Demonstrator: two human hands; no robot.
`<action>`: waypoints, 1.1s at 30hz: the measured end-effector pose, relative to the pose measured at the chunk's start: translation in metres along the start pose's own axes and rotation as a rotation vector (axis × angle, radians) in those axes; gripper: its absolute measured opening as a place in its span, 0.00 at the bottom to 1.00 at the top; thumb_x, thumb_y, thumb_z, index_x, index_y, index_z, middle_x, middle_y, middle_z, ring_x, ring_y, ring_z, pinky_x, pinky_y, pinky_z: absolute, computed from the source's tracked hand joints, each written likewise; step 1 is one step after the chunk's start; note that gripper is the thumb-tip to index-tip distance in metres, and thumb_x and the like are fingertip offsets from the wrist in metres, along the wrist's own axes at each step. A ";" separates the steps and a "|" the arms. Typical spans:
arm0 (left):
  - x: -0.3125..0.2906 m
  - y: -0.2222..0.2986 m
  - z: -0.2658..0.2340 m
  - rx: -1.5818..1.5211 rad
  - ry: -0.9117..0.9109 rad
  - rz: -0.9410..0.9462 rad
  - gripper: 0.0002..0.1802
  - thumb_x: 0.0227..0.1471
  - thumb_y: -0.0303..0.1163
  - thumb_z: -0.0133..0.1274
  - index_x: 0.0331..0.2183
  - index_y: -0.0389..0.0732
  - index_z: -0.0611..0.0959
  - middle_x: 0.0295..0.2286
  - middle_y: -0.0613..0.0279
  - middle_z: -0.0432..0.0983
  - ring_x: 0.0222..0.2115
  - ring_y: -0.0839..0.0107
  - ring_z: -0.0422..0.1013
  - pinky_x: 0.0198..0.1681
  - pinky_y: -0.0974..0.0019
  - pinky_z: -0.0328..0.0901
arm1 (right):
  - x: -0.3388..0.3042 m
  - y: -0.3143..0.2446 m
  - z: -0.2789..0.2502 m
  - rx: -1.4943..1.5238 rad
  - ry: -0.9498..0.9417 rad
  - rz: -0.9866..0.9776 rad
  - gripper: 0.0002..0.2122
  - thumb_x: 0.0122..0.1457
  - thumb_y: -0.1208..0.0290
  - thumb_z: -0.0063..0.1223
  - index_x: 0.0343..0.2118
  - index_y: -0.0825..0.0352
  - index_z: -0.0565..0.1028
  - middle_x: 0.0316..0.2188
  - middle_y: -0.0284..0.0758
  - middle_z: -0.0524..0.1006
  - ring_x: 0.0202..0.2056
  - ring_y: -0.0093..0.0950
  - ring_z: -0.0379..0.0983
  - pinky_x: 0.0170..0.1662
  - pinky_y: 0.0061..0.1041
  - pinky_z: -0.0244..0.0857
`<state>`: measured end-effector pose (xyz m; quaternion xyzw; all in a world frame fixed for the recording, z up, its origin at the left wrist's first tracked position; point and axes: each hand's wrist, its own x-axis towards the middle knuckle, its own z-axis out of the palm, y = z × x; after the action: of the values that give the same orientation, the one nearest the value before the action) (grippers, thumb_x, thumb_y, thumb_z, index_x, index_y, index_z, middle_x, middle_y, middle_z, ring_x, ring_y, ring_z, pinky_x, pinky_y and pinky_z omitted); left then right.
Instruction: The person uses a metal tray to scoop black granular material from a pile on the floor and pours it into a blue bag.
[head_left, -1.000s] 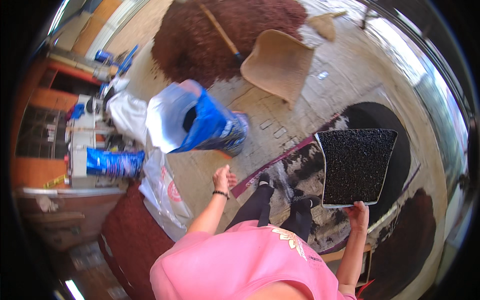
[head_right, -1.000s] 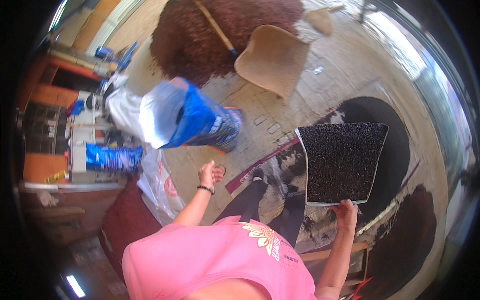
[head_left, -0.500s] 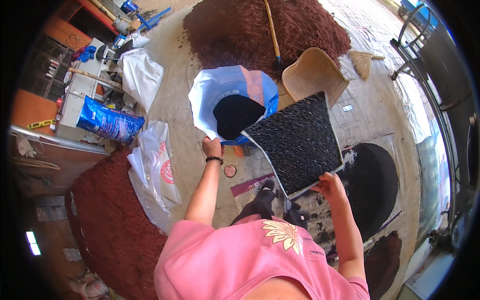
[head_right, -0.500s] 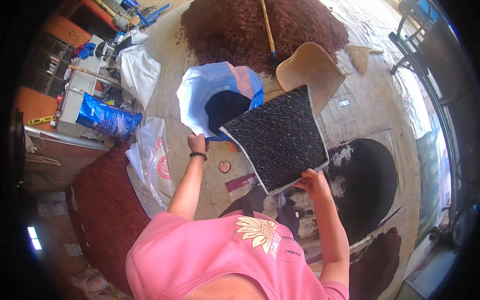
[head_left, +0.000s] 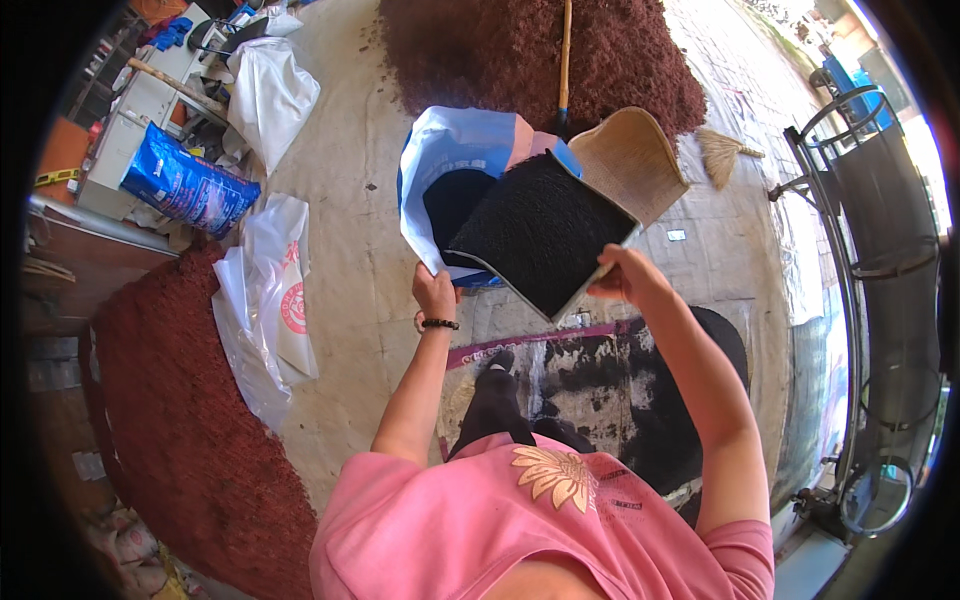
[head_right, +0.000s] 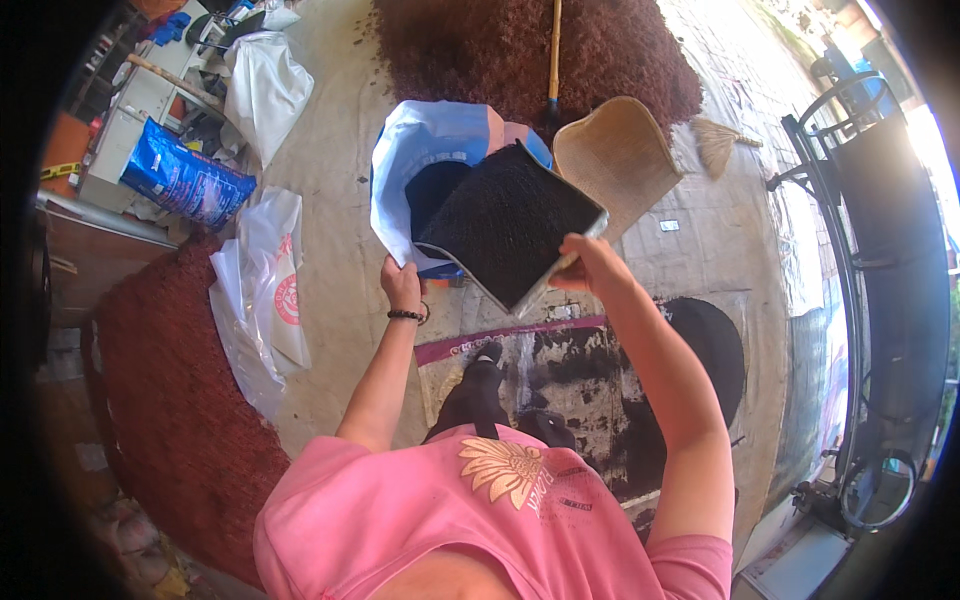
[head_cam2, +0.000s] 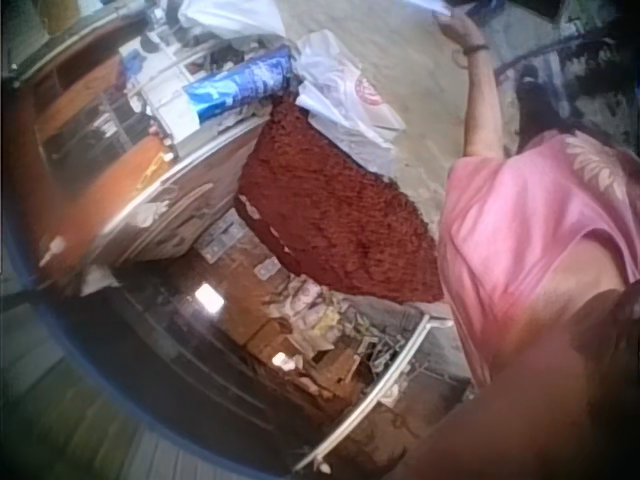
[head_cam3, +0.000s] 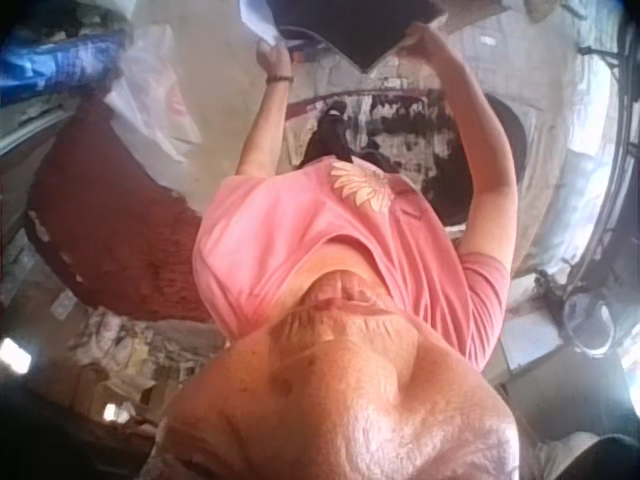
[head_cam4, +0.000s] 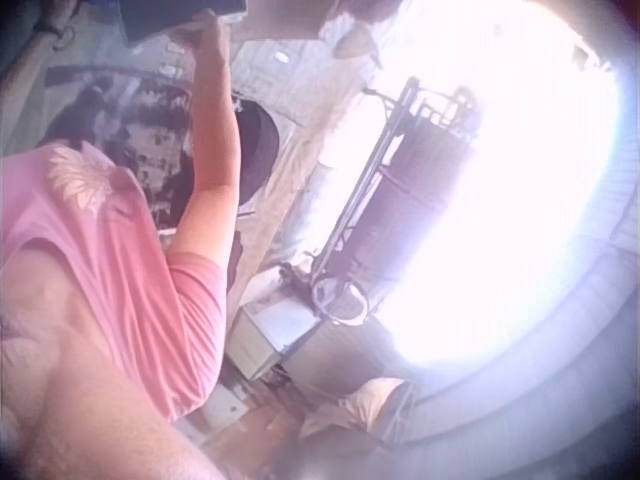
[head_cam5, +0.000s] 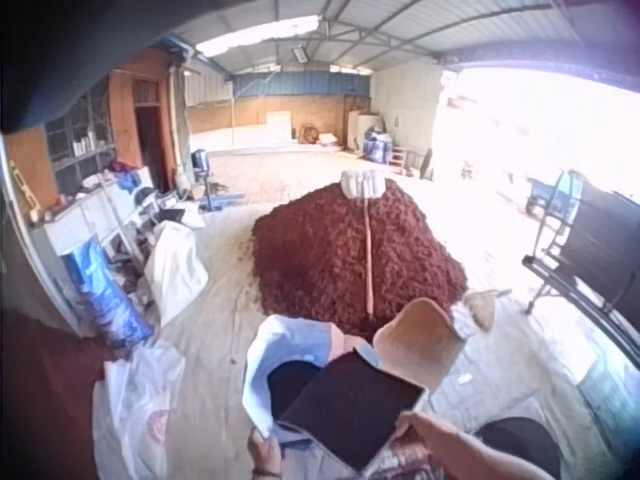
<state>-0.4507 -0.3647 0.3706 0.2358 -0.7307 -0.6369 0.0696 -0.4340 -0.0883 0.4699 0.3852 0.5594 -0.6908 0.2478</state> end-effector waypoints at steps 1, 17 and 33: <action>0.000 -0.002 -0.005 0.019 0.006 0.035 0.09 0.33 0.20 0.37 0.24 0.32 0.70 0.12 0.59 0.64 0.04 0.73 0.58 0.04 0.70 0.54 | 0.005 -0.006 0.011 -0.045 0.000 -0.017 0.16 0.41 0.68 0.48 0.29 0.78 0.63 0.20 0.48 0.69 0.20 0.38 0.71 0.21 0.28 0.71; 0.036 -0.037 -0.008 0.080 -0.060 0.013 0.02 0.33 0.19 0.38 0.17 0.35 0.66 0.08 0.57 0.62 0.04 0.70 0.59 0.03 0.71 0.50 | -0.060 -0.044 0.009 -0.622 0.387 -0.428 0.21 0.39 0.53 0.48 0.12 0.71 0.73 0.08 0.34 0.70 0.12 0.25 0.69 0.21 0.20 0.66; -0.022 -0.004 0.014 0.610 0.094 -0.266 0.20 0.42 0.40 0.40 0.32 0.32 0.65 0.22 0.49 0.70 0.14 0.62 0.65 0.11 0.66 0.60 | -0.112 0.501 -0.281 1.122 0.567 -0.078 0.13 0.44 0.71 0.44 0.28 0.78 0.66 0.21 0.44 0.71 0.20 0.34 0.72 0.22 0.27 0.69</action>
<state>-0.4359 -0.3426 0.3681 0.3680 -0.8464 -0.3810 -0.0544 0.0902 0.0470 0.2470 0.6039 0.1696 -0.7589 -0.1754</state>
